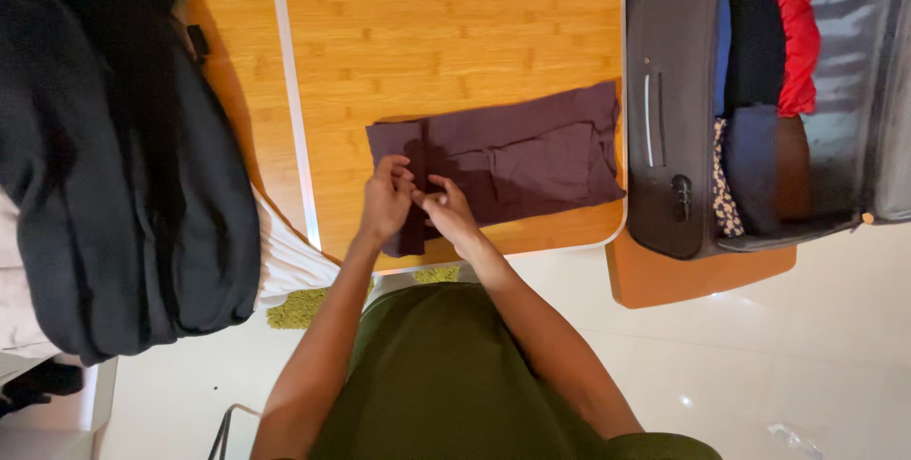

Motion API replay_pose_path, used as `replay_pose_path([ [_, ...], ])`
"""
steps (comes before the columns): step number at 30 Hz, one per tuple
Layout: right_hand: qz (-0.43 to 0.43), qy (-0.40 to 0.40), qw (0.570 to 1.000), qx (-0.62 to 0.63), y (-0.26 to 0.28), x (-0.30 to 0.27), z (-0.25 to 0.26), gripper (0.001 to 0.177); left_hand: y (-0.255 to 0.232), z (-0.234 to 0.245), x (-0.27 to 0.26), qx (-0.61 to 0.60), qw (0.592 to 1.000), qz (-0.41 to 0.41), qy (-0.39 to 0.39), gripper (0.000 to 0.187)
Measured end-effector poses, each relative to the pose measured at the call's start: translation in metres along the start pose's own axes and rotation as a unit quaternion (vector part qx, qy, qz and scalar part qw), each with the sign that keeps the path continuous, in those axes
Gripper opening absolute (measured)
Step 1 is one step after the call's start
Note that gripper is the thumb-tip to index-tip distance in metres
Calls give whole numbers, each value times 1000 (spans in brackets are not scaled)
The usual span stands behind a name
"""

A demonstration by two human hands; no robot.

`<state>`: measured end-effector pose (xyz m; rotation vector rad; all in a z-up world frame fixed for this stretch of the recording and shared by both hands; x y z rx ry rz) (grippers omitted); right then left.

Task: The person folds a brown shirt and a pair of black pants on a small wooden table and places them into a suitcase.

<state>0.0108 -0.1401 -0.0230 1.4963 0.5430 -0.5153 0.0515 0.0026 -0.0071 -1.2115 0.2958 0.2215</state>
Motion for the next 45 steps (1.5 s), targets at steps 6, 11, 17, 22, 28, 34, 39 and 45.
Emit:
replay_pose_path([
  [6, 88, -4, 983, -159, -3, -7, -6, 82, -22, 14, 20, 403, 894, -195, -7, 36],
  [11, 182, -41, 957, -224, -1, -5, 0, 66, 4, 13, 36, 507, 843, -180, 6, 57],
  [17, 252, -72, 918, -298, 2, -11, 8, 49, 24, 11, 33, 519, 845, -128, -28, 63],
  [22, 196, -65, 881, -427, 15, -23, 10, 28, 24, 6, 39, 566, 823, -37, 4, 77],
  [28, 259, 89, 865, -421, 35, -33, -13, 49, 7, 11, 31, 487, 873, -8, -28, 86],
  [34, 228, 115, 883, -395, 31, -30, -8, 56, 7, 6, 11, 256, 951, 100, -141, 81],
  [39, 229, 13, 923, -308, 22, -16, 3, 52, 5, -2, 6, 163, 968, 50, -185, 78],
  [45, 200, 14, 948, -249, 39, -11, 24, 52, -23, -17, 7, 92, 978, 81, -169, 76],
])
Point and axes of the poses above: each hand's wrist, its own x-axis towards the middle knuckle, its own z-axis out of the back of the hand, y = z × x, the point moved 4 cm from there along x, towards the middle knuckle, and after that the axes turned 8 degrees about z, right-handed, at the moved point
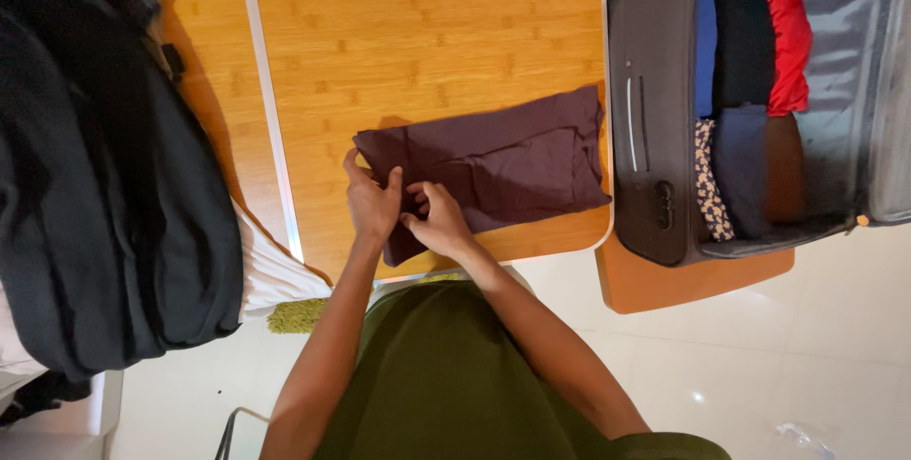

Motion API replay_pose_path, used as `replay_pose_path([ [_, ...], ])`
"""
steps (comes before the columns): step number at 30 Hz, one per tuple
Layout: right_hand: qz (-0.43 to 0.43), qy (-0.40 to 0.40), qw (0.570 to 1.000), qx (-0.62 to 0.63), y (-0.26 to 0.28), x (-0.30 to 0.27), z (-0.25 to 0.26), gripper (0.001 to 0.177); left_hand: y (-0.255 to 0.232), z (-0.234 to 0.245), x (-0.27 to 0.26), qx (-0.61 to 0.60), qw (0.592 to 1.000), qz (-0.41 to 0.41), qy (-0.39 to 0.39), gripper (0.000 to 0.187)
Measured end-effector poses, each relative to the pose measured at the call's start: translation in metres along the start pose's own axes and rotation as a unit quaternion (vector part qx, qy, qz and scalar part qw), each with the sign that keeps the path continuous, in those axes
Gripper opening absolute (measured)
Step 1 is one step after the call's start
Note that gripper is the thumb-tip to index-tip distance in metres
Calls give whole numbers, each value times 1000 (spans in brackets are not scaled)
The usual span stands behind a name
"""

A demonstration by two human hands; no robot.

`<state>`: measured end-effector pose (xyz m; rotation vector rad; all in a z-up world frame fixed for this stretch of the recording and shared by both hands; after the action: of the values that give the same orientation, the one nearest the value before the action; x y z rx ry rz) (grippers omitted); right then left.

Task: The person folds a brown shirt and a pair of black pants on a small wooden table and places them into a suitcase.

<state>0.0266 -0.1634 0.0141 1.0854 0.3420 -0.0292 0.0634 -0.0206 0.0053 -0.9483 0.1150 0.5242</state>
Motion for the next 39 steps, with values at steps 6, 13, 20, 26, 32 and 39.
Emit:
replay_pose_path([
  [6, 9, 9, 999, 45, -16, -5, 27, 85, -25, -32, -12, -69, 996, 14, 60, 77],
  [13, -149, -50, 983, 92, -72, -10, 37, 78, -36, -59, -18, 118, 956, -246, 106, 38],
  [20, -12, -76, 996, -39, -73, -18, 40, 73, -22, -70, -6, 362, 840, -382, 132, 50],
  [26, 53, -8, 969, -241, -23, -32, 53, 90, -15, -75, -6, 372, 855, -338, 126, 60],
  [32, 29, 30, 959, -279, -26, -31, 55, 89, -15, -77, -6, 378, 858, -330, 113, 64],
  [39, 50, 21, 970, -237, -28, -33, 64, 94, -27, -71, -18, 318, 896, -300, 83, 70],
])
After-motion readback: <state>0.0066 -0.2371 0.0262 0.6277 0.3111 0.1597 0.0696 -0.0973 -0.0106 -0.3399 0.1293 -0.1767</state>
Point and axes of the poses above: each hand's wrist, its own x-axis towards the middle knuckle, its own z-axis out of the back of the hand, y = z × x, the point moved 4 cm from there along x, towards the middle knuckle, and after that the axes turned 8 degrees about z, right-handed, at the moved point
